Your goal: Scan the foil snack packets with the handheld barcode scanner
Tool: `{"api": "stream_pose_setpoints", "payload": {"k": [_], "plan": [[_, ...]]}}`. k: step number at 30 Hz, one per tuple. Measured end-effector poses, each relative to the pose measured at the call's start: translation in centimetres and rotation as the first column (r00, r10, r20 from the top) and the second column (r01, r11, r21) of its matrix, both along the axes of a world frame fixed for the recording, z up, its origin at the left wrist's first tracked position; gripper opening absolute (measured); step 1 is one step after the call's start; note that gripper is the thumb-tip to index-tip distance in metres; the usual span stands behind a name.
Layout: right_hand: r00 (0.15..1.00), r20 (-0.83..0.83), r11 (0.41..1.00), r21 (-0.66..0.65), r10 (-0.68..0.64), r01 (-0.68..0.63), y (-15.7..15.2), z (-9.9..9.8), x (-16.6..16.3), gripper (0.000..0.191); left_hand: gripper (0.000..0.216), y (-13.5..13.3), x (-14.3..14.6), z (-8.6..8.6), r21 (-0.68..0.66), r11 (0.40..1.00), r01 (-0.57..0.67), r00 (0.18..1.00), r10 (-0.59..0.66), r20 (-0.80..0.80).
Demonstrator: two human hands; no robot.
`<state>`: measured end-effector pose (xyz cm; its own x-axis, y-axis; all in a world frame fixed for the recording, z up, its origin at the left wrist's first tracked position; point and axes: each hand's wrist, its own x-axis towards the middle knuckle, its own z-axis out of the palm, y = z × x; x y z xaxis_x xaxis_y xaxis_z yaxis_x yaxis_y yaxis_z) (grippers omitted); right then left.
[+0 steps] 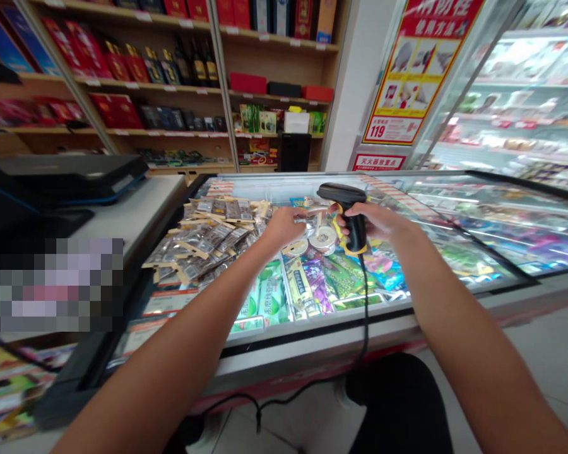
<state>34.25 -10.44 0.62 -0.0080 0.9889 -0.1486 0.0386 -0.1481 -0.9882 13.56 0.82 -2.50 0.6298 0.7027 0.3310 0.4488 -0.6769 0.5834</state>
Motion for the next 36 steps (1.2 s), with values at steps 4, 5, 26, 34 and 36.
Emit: {"api": "stream_pose_setpoints", "payload": {"k": [4,5,26,34,36], "plan": [[0.989,0.149,0.997,0.076,0.01,-0.022,-0.5,0.4,0.0,0.022,0.027,0.4,-1.1,1.4,0.04,0.987,-0.157,0.988,0.156,0.005],[0.955,0.294,0.994,0.113,-0.038,0.004,-0.4,0.3,-0.2,0.02,0.025,0.5,-1.4,1.7,0.065,0.976,-0.208,0.978,0.209,-0.007],[0.299,0.915,0.955,0.295,-0.272,-0.033,0.7,-1.1,-0.5,0.018,0.031,2.1,-3.7,1.9,0.255,0.872,-0.417,0.869,0.465,-0.169],[0.166,0.967,0.967,0.161,-0.195,0.197,0.7,-1.7,4.0,0.036,0.033,0.6,-3.2,1.0,0.616,0.752,-0.234,0.883,0.43,-0.19],[0.273,0.942,0.973,0.149,-0.194,0.177,0.7,-2.1,4.5,0.029,0.032,-0.2,-2.3,0.8,0.631,0.766,-0.123,0.913,0.336,-0.229]]}}
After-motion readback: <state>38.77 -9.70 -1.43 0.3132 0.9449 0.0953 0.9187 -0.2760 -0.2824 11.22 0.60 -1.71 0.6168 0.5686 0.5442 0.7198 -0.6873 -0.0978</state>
